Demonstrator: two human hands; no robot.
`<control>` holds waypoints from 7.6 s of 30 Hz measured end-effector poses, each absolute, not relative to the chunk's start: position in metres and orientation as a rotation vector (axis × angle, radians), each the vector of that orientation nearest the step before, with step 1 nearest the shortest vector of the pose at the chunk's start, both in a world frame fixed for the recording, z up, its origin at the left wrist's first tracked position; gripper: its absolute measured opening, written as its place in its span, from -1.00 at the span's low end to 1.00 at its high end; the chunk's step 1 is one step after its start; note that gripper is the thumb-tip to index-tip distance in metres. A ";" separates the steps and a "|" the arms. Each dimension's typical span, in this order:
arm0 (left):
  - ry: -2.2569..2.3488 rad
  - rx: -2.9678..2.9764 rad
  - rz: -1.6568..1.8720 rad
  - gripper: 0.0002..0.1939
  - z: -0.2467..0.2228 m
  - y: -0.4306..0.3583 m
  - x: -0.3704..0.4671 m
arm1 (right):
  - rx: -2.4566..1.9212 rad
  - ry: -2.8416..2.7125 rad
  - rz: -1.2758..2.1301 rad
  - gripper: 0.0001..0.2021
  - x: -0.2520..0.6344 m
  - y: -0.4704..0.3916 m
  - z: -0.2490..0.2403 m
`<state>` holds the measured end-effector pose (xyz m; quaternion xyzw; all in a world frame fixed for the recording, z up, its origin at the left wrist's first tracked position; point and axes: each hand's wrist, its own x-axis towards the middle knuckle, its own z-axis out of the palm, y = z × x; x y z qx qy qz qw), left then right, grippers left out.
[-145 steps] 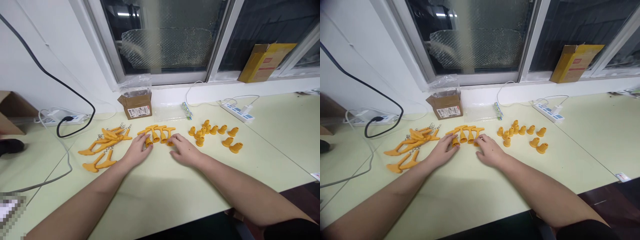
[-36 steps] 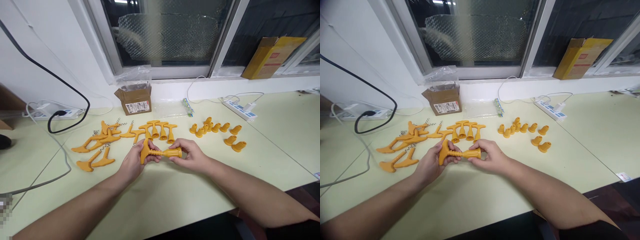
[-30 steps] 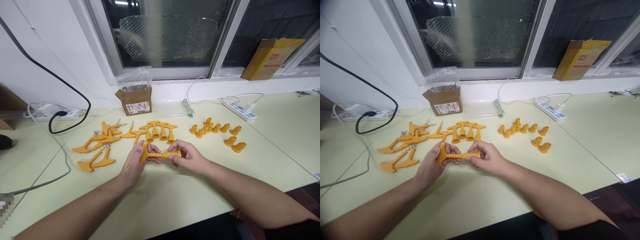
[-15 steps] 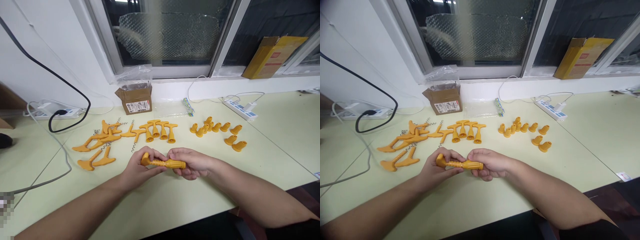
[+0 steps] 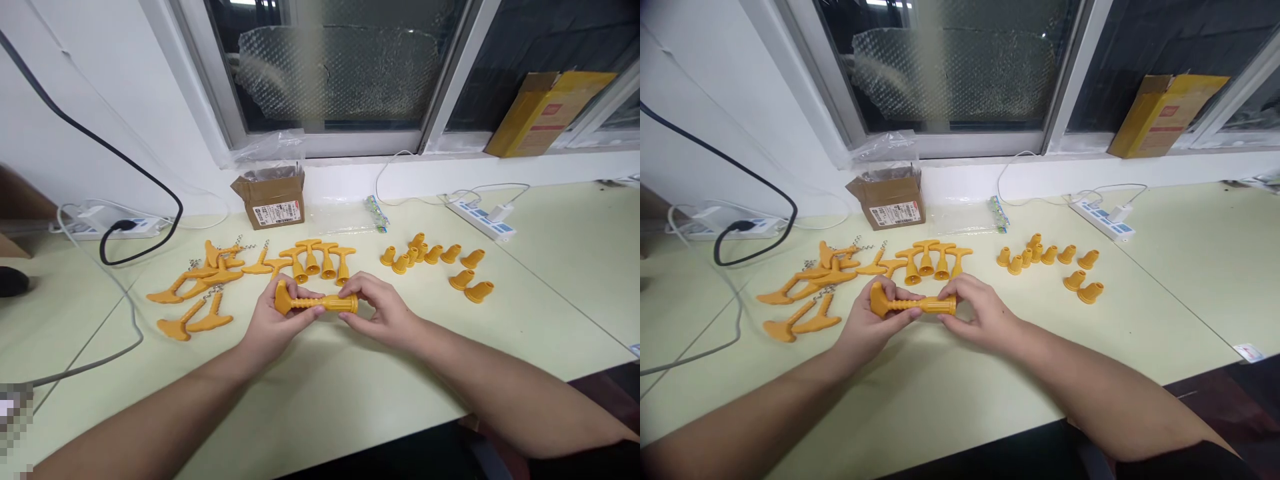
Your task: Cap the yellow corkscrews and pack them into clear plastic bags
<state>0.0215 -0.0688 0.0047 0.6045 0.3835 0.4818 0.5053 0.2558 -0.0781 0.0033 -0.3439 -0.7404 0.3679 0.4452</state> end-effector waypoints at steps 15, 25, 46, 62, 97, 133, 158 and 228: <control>0.575 1.745 1.158 -0.59 -0.004 -0.072 0.017 | -1.023 -1.014 2.361 -0.72 0.248 -0.081 0.013; 0.951 1.529 1.184 -0.57 0.008 -0.068 0.022 | -0.870 -1.750 1.021 -0.72 0.255 -0.079 0.001; 0.947 1.807 1.159 -0.58 0.008 -0.069 0.018 | -0.882 -1.596 1.541 -0.71 0.252 -0.083 0.009; 0.621 2.259 1.031 -0.87 -0.006 -0.053 0.008 | -0.651 -1.106 2.411 -0.73 0.260 -0.069 0.002; 1.862 2.484 0.487 -0.59 0.001 0.003 -0.037 | -1.650 -1.936 0.791 -0.46 0.298 -0.029 -0.016; 2.142 2.452 0.075 -0.54 -0.014 0.027 -0.063 | -1.813 -2.043 -0.098 -0.67 0.322 -0.036 0.014; 1.270 2.222 0.945 -0.74 -0.006 -0.009 -0.028 | -1.383 -1.834 0.365 -0.90 0.322 -0.035 0.024; 0.961 1.588 1.026 -0.75 -0.003 -0.057 0.012 | -0.935 -1.845 0.930 -0.65 0.268 -0.073 0.013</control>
